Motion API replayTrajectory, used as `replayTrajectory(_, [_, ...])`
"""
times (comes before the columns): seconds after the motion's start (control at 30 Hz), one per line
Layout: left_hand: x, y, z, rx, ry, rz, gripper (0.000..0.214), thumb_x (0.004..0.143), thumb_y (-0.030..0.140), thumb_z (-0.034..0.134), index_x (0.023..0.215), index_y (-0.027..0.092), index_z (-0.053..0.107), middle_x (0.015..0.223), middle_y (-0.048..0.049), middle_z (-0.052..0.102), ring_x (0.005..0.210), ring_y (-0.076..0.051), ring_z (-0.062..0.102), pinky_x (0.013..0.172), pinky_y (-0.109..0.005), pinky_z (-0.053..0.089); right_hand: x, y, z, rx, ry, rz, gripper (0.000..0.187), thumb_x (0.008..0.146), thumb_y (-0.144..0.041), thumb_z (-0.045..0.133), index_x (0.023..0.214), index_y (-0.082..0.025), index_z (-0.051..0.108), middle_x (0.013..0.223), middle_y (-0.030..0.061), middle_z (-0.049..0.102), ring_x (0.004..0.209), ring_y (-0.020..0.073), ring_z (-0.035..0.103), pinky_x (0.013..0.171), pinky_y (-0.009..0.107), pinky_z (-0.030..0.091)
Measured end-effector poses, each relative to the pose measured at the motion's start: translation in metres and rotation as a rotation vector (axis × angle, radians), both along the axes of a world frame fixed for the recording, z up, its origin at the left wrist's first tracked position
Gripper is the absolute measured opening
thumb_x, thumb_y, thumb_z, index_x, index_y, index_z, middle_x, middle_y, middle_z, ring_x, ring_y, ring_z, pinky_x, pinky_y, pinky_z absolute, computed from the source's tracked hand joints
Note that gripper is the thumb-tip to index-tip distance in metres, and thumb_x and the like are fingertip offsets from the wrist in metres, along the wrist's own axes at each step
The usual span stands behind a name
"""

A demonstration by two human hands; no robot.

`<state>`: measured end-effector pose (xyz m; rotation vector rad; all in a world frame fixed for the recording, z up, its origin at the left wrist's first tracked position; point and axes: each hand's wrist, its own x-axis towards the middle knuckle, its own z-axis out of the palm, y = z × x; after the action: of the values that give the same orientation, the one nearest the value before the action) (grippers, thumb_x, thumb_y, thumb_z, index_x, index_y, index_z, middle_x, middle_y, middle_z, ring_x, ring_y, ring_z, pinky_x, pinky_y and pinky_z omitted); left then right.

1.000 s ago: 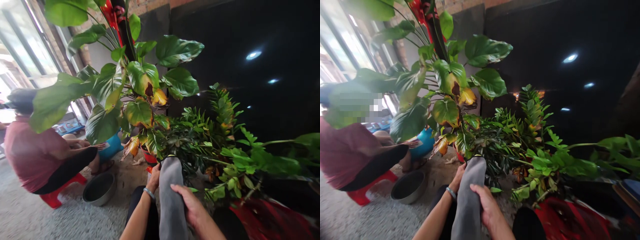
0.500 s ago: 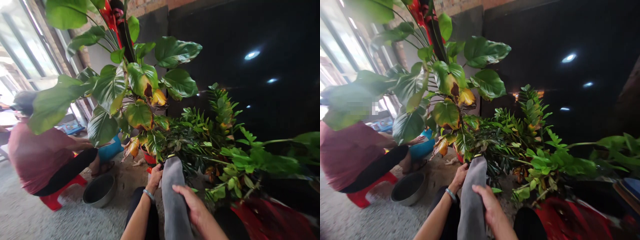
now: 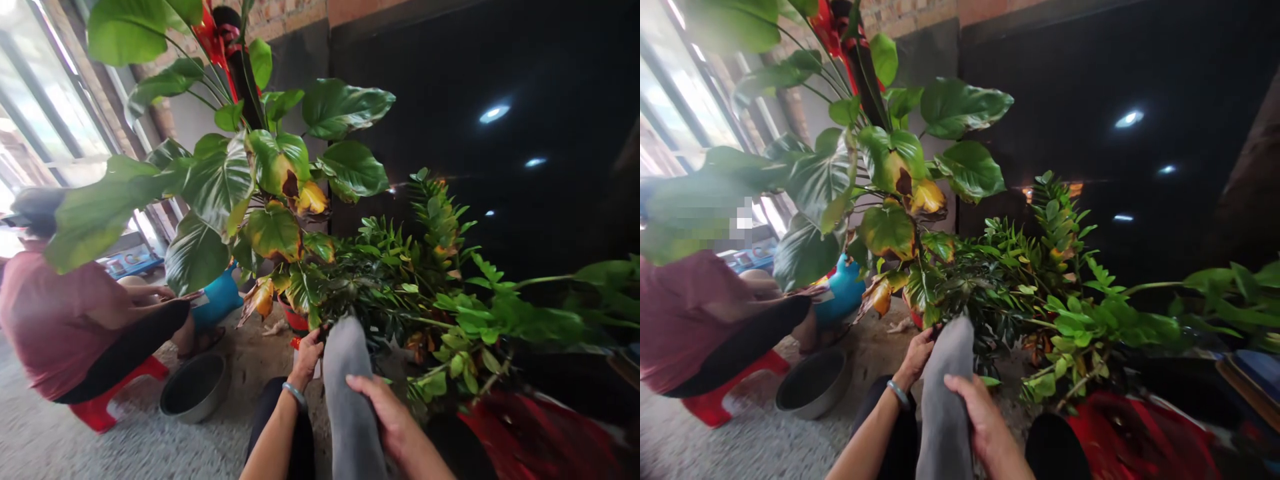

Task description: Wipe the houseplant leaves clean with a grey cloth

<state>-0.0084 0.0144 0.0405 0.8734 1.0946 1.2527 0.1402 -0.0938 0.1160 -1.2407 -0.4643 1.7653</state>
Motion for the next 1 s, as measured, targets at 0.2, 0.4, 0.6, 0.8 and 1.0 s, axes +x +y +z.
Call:
replayTrajectory(0.2, [-0.004,0.007,-0.014,-0.03,0.025,0.014,0.049,0.047,0.013,0.072,0.096,0.011,0.079,0.05,0.0046,0.059,0.048,-0.01,0.046,0.051,-0.023,0.037,0.008,-0.017,0.02,0.115,0.051,-0.065,0.047,0.04,-0.026,0.086,0.083,-0.02,0.068,0.062,0.0009,0.074,0.059,0.0242,0.068,0.058,0.035,0.053])
replayTrajectory(0.4, [-0.003,0.007,-0.017,-0.016,0.056,0.022,0.061,0.047,0.014,0.071,0.108,0.01,0.076,0.052,0.0043,0.057,0.05,-0.01,0.045,0.053,-0.023,0.034,0.035,0.048,0.068,0.274,0.213,-0.386,0.029,0.042,-0.023,0.084,0.066,-0.02,0.068,0.053,-0.0008,0.071,0.053,0.0228,0.068,0.059,0.035,0.058])
replayTrajectory(0.6, [-0.006,0.01,-0.022,-0.029,0.041,0.022,0.06,0.047,0.014,0.073,0.107,0.01,0.076,0.057,0.003,0.062,0.049,-0.008,0.045,0.052,-0.022,0.032,0.016,0.007,0.009,-0.244,0.31,-0.212,0.017,0.049,-0.026,0.078,0.057,-0.021,0.064,0.046,0.0039,0.068,0.064,0.0315,0.074,0.064,0.043,0.061])
replayTrajectory(0.8, [-0.002,0.006,-0.015,-0.043,0.014,0.026,0.059,0.046,0.013,0.072,0.105,0.01,0.076,0.049,0.0058,0.058,0.045,-0.007,0.042,0.048,-0.021,0.03,0.034,-0.01,0.018,-0.073,0.343,-0.204,0.025,0.048,-0.027,0.086,0.065,-0.019,0.069,0.054,0.0029,0.072,0.049,0.023,0.068,0.06,0.037,0.06])
replayTrajectory(1.0, [0.003,0.003,-0.008,-0.049,0.005,0.023,0.064,0.047,0.012,0.07,0.111,0.005,0.073,0.047,0.0054,0.058,0.043,-0.008,0.043,0.047,-0.021,0.032,0.033,0.039,0.043,0.023,0.444,-0.348,0.017,0.053,-0.021,0.08,0.063,-0.021,0.067,0.05,0.0007,0.069,0.064,0.0279,0.074,0.068,0.04,0.061])
